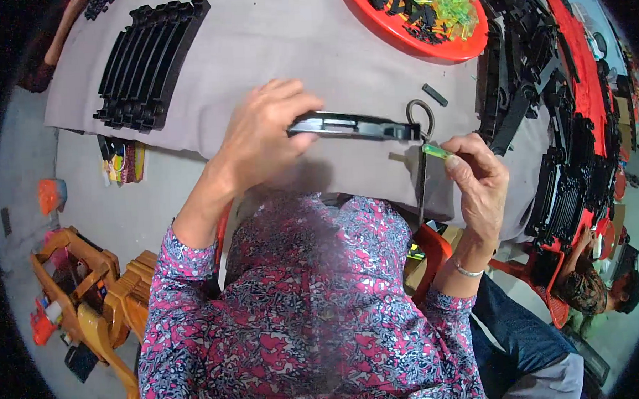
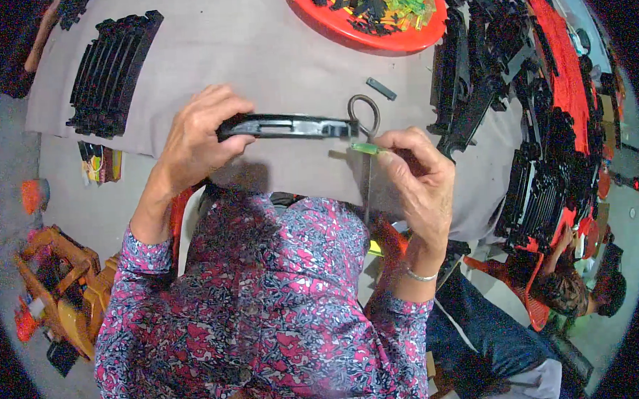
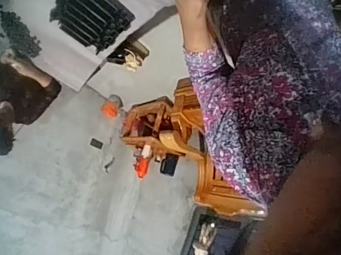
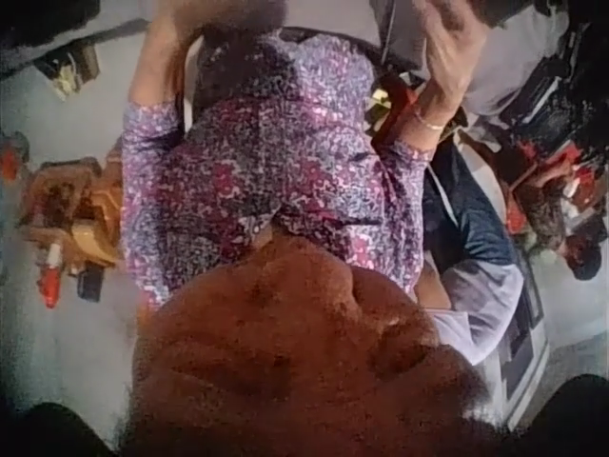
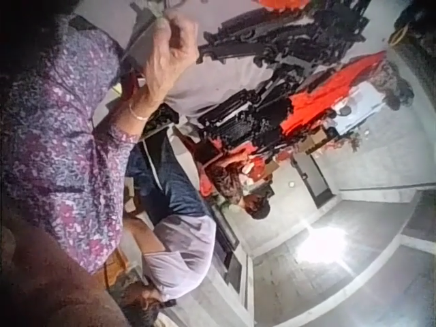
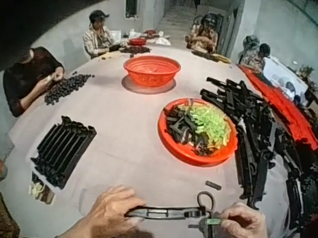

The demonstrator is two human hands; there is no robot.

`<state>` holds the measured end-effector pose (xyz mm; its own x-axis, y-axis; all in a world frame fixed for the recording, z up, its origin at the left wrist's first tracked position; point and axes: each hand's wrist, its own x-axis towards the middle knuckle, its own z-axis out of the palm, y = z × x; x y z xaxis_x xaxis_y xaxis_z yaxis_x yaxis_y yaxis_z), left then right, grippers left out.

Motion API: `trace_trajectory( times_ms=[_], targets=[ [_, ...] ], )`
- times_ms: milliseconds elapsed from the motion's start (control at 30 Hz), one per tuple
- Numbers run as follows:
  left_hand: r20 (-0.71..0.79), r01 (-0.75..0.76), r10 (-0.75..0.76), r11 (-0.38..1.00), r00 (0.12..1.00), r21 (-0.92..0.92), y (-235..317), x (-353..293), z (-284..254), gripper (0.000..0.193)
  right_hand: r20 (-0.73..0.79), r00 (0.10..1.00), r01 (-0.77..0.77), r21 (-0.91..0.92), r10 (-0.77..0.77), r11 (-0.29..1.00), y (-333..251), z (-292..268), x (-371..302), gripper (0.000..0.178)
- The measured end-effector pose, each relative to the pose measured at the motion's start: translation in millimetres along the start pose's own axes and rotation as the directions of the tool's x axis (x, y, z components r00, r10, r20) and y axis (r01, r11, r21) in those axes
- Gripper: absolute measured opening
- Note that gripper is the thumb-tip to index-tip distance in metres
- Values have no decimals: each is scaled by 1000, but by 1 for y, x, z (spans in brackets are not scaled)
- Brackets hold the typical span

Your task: The person assembles toy gun components by inserting small plastic pieces into plastic housings and securing internal parts using a metal loop tool.

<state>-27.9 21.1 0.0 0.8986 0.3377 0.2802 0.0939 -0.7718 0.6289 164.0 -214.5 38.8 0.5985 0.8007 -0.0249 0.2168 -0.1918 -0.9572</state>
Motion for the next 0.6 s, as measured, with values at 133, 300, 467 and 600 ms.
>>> trace_trajectory(
  times_ms=[133,300,467,600],
  targets=[
    [-100,143,-139,989,985,43,11,-14,-4,45,2,1000,-19,59,19,998,1,9,-2,10],
    [23,333,-336,939,942,83,38,-25,-5,71,-39,999,14,75,-11,997,6,18,2,9],
    [87,246,-242,969,966,-34,54,-23,4,77,-66,998,32,195,-20,980,18,24,-3,11],
    [-49,73,-78,991,996,-110,42,0,3,52,-168,985,80,201,-47,976,21,23,-5,13]
  ],
)
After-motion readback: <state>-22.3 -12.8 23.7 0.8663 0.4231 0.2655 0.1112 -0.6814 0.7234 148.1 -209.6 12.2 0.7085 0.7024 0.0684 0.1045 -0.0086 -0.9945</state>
